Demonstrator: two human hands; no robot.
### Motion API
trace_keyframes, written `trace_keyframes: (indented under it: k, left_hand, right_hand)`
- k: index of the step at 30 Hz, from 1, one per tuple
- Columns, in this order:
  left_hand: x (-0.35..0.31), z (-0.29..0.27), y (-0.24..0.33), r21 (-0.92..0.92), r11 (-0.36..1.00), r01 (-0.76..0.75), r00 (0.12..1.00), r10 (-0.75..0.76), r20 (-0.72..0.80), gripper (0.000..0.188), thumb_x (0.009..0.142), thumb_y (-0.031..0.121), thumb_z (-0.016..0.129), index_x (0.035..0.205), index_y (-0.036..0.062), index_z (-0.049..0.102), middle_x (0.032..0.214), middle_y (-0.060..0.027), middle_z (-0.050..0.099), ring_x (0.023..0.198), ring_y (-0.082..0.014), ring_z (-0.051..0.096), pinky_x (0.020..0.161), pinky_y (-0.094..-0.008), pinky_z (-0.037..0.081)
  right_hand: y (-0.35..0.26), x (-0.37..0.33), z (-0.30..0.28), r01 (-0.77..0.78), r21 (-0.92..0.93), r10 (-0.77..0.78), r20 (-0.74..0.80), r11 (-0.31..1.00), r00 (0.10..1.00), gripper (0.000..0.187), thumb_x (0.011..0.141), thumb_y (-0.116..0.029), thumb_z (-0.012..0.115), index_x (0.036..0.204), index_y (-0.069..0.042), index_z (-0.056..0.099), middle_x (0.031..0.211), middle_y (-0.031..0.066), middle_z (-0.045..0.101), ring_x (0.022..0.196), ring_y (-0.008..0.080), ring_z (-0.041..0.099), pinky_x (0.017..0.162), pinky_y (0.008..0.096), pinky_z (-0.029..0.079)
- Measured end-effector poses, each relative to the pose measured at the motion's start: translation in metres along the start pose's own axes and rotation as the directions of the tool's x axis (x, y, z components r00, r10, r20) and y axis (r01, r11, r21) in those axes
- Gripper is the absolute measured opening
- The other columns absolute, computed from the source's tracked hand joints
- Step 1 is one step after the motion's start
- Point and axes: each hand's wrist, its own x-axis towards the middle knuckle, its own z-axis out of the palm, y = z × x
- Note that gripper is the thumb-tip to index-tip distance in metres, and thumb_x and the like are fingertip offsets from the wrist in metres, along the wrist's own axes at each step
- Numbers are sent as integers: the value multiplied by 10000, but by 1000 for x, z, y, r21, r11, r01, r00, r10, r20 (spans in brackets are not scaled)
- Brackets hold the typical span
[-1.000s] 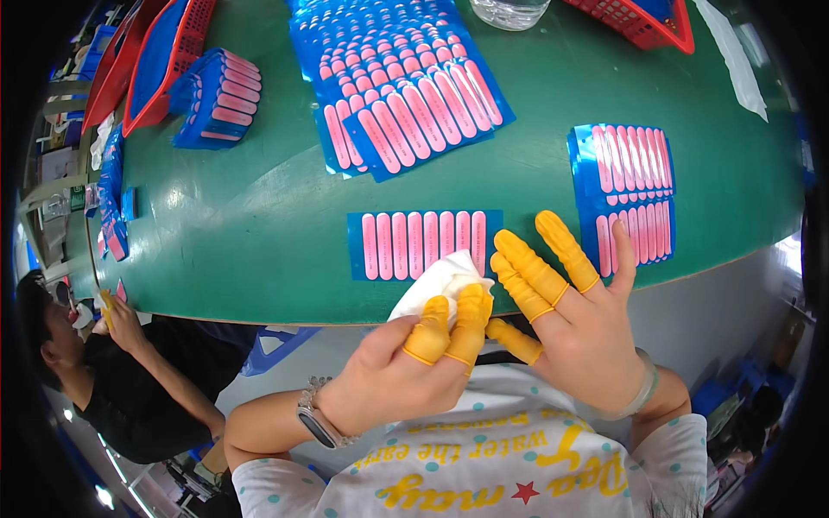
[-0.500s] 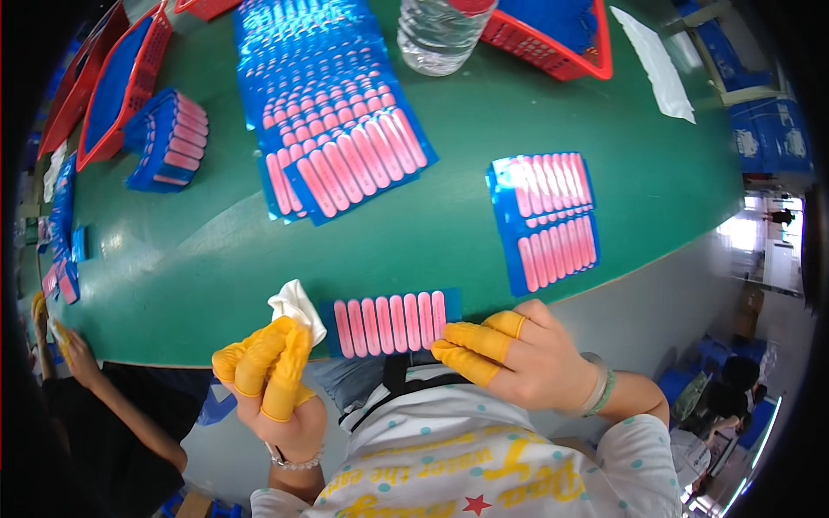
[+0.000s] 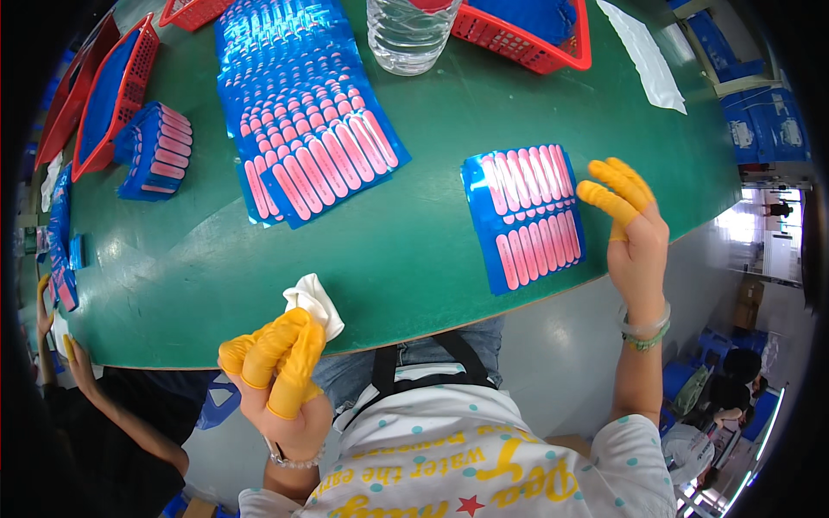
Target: The person cleans individual pink plastic components by wiping them with a white cloth and liquid from a water bottle while they are affixed to blue adhesive sheets.
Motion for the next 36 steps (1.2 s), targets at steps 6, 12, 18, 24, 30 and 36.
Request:
trace_keyframes:
  k: [6,12,18,24,30,36]
  left_hand:
    - [-4,5,6,-428,901,-72,997,80,1,213,861,-6,659,1063,41,706,1179,-174,659,957,-315,588,817,-390,476]
    - [-3,5,18,-354,935,24,994,16,112,421,729,38,802,1129,140,720,1273,-135,646,969,-245,595,853,-366,378]
    - [11,-5,8,-163,981,109,963,-64,263,510,750,143,812,1239,95,675,1235,-33,654,1054,-190,601,925,-364,336]
    - [15,-13,-20,26,999,38,991,-41,130,394,758,129,795,1145,102,728,1166,-15,666,1031,-193,602,942,-402,321]
    - [18,-18,-49,181,981,68,997,-72,17,396,763,75,778,1156,90,728,1081,-20,663,962,-174,608,926,-404,333]
    - [36,-5,-36,302,939,-162,968,92,233,394,772,106,710,1165,116,733,1149,-7,619,1007,-177,565,908,-398,322]
  right_hand:
    - [-81,2,0,-316,837,-36,370,447,928,964,713,-264,908,1499,-48,394,1401,111,554,1032,225,618,887,348,497]
    - [-131,11,26,-240,933,-88,272,269,958,474,756,-139,859,1184,-50,677,1152,88,679,884,208,660,763,288,534]
    - [-155,26,34,131,826,-140,-64,549,988,355,697,-94,855,1029,-73,733,1087,78,698,861,231,660,745,324,527]
    - [-159,57,34,117,679,-136,-26,725,990,614,787,-408,787,1279,-74,633,1321,118,609,1229,379,525,1037,476,395]
    - [-153,52,50,212,0,-206,246,977,947,732,851,-608,606,1396,-119,571,1502,92,468,1429,428,274,1160,587,138]
    - [-175,0,18,122,270,-227,400,955,888,722,837,-591,613,1380,-115,590,1488,63,487,1396,357,381,1135,611,137]
